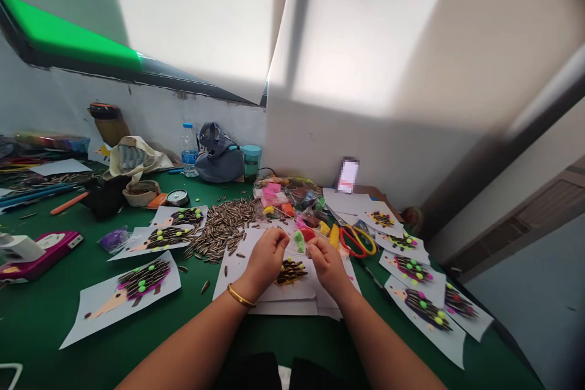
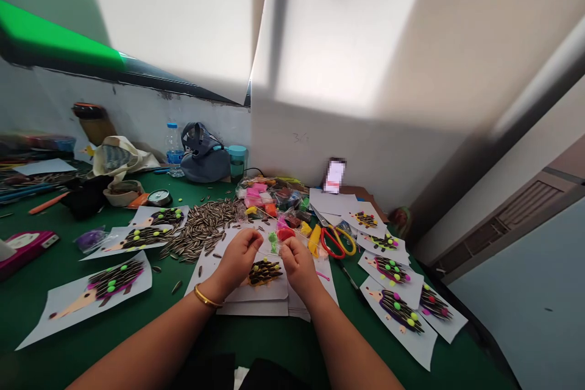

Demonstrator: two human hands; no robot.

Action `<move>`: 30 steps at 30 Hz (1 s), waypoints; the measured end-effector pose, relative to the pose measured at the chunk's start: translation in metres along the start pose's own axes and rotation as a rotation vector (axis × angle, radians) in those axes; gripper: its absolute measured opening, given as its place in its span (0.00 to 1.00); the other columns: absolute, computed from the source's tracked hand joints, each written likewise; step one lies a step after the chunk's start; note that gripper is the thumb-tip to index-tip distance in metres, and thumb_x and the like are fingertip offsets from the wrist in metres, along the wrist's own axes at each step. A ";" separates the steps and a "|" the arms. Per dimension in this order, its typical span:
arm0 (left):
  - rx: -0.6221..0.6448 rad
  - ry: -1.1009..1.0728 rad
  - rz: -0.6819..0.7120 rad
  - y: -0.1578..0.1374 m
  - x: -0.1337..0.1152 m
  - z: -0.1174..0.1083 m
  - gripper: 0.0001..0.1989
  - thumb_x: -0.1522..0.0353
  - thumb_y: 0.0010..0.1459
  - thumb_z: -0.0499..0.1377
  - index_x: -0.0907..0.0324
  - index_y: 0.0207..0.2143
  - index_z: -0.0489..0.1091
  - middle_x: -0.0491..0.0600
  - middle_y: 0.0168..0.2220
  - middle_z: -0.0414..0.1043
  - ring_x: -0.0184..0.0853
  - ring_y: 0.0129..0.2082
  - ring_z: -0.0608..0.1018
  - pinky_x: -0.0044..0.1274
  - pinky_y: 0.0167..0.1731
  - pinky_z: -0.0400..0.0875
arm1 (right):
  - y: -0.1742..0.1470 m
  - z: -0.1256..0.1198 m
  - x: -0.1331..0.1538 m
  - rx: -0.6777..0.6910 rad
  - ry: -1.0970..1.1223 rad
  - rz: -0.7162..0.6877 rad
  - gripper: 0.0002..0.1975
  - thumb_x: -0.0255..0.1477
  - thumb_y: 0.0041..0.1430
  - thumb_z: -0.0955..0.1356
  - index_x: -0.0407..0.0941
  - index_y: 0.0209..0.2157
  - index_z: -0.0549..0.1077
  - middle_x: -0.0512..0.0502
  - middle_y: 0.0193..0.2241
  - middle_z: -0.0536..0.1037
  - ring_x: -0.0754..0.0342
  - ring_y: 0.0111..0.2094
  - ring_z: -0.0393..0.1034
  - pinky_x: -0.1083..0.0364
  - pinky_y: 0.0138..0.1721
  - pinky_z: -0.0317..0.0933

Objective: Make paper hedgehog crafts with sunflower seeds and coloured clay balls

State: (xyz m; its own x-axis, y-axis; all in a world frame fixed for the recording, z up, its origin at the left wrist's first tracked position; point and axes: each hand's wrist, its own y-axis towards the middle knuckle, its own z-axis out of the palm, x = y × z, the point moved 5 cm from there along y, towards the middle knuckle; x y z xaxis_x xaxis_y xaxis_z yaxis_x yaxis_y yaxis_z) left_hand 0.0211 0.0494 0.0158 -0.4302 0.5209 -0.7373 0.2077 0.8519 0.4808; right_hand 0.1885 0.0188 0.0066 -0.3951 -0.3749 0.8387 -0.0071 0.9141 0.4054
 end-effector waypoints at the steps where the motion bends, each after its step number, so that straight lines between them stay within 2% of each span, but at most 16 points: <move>1: 0.006 0.005 -0.023 0.000 0.001 0.000 0.08 0.66 0.63 0.51 0.57 0.32 0.67 0.46 0.32 0.68 0.35 0.33 0.70 0.27 0.34 0.64 | 0.000 -0.001 -0.002 0.007 0.046 0.021 0.13 0.37 0.63 0.60 0.46 0.26 0.63 0.51 0.25 0.66 0.54 0.28 0.62 0.54 0.31 0.58; 6: 0.039 -0.063 -0.095 -0.005 0.000 0.003 0.09 0.62 0.64 0.50 0.56 0.34 0.65 0.44 0.29 0.67 0.32 0.28 0.69 0.25 0.30 0.63 | -0.002 0.003 -0.002 0.090 0.302 0.094 0.14 0.42 0.59 0.67 0.47 0.32 0.64 0.51 0.27 0.69 0.54 0.28 0.65 0.55 0.31 0.61; 10: 0.020 -0.124 -0.091 -0.009 -0.008 0.004 0.09 0.62 0.64 0.51 0.56 0.33 0.64 0.43 0.29 0.67 0.32 0.29 0.70 0.24 0.31 0.64 | -0.004 0.005 0.004 0.080 0.172 0.113 0.18 0.42 0.51 0.72 0.47 0.32 0.64 0.52 0.28 0.68 0.55 0.27 0.63 0.56 0.29 0.59; 12: 0.014 -0.167 -0.099 -0.011 -0.009 0.004 0.09 0.62 0.64 0.52 0.57 0.33 0.64 0.43 0.28 0.67 0.32 0.28 0.70 0.24 0.31 0.64 | -0.004 0.005 0.003 0.051 0.137 0.133 0.17 0.42 0.52 0.71 0.47 0.31 0.63 0.52 0.26 0.67 0.56 0.26 0.62 0.56 0.27 0.59; 17: 0.007 -0.338 -0.067 -0.008 -0.010 0.002 0.15 0.58 0.63 0.51 0.58 0.29 0.66 0.45 0.27 0.66 0.32 0.29 0.70 0.25 0.32 0.66 | -0.005 0.001 -0.004 0.019 0.235 0.119 0.15 0.43 0.58 0.68 0.47 0.30 0.64 0.51 0.25 0.68 0.53 0.28 0.65 0.55 0.30 0.62; 20: -0.047 -0.514 -0.197 -0.005 -0.004 -0.001 0.16 0.56 0.63 0.51 0.58 0.38 0.69 0.44 0.26 0.65 0.30 0.26 0.70 0.24 0.30 0.67 | -0.004 0.003 -0.005 0.061 0.233 0.119 0.16 0.46 0.58 0.67 0.47 0.30 0.65 0.50 0.26 0.68 0.53 0.27 0.66 0.54 0.29 0.63; 23: 0.091 -0.656 -0.294 -0.004 -0.003 0.007 0.22 0.54 0.59 0.56 0.59 0.49 0.68 0.42 0.24 0.64 0.28 0.23 0.68 0.22 0.27 0.65 | -0.004 0.005 -0.005 0.068 0.234 0.162 0.19 0.48 0.56 0.68 0.47 0.28 0.63 0.51 0.24 0.67 0.54 0.25 0.64 0.55 0.27 0.62; 25: 0.157 -0.694 -0.308 -0.004 -0.005 0.011 0.22 0.54 0.55 0.60 0.60 0.46 0.70 0.42 0.25 0.66 0.27 0.22 0.67 0.21 0.25 0.64 | -0.004 0.006 -0.005 0.057 0.246 0.194 0.21 0.49 0.54 0.69 0.47 0.27 0.63 0.52 0.22 0.67 0.55 0.24 0.63 0.55 0.26 0.62; 27: 0.133 -0.705 -0.323 -0.004 -0.003 0.013 0.20 0.56 0.52 0.63 0.60 0.41 0.71 0.43 0.27 0.69 0.27 0.23 0.68 0.20 0.24 0.64 | -0.004 0.007 -0.004 0.064 0.279 0.207 0.21 0.48 0.52 0.71 0.47 0.26 0.63 0.53 0.21 0.66 0.56 0.23 0.63 0.56 0.25 0.61; 30: 0.068 -0.705 -0.329 -0.005 0.001 0.014 0.17 0.58 0.50 0.65 0.60 0.38 0.72 0.46 0.31 0.73 0.30 0.28 0.73 0.22 0.28 0.68 | -0.006 0.009 -0.002 0.099 0.356 0.202 0.19 0.46 0.52 0.71 0.46 0.27 0.66 0.52 0.21 0.69 0.56 0.23 0.64 0.56 0.26 0.62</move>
State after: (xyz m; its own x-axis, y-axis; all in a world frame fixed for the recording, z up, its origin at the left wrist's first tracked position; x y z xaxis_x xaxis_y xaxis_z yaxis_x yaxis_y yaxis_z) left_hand 0.0321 0.0466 0.0065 0.1765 0.1323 -0.9754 0.2297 0.9580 0.1716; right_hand 0.1810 0.0159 -0.0009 -0.0554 -0.2010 0.9780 -0.0570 0.9786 0.1978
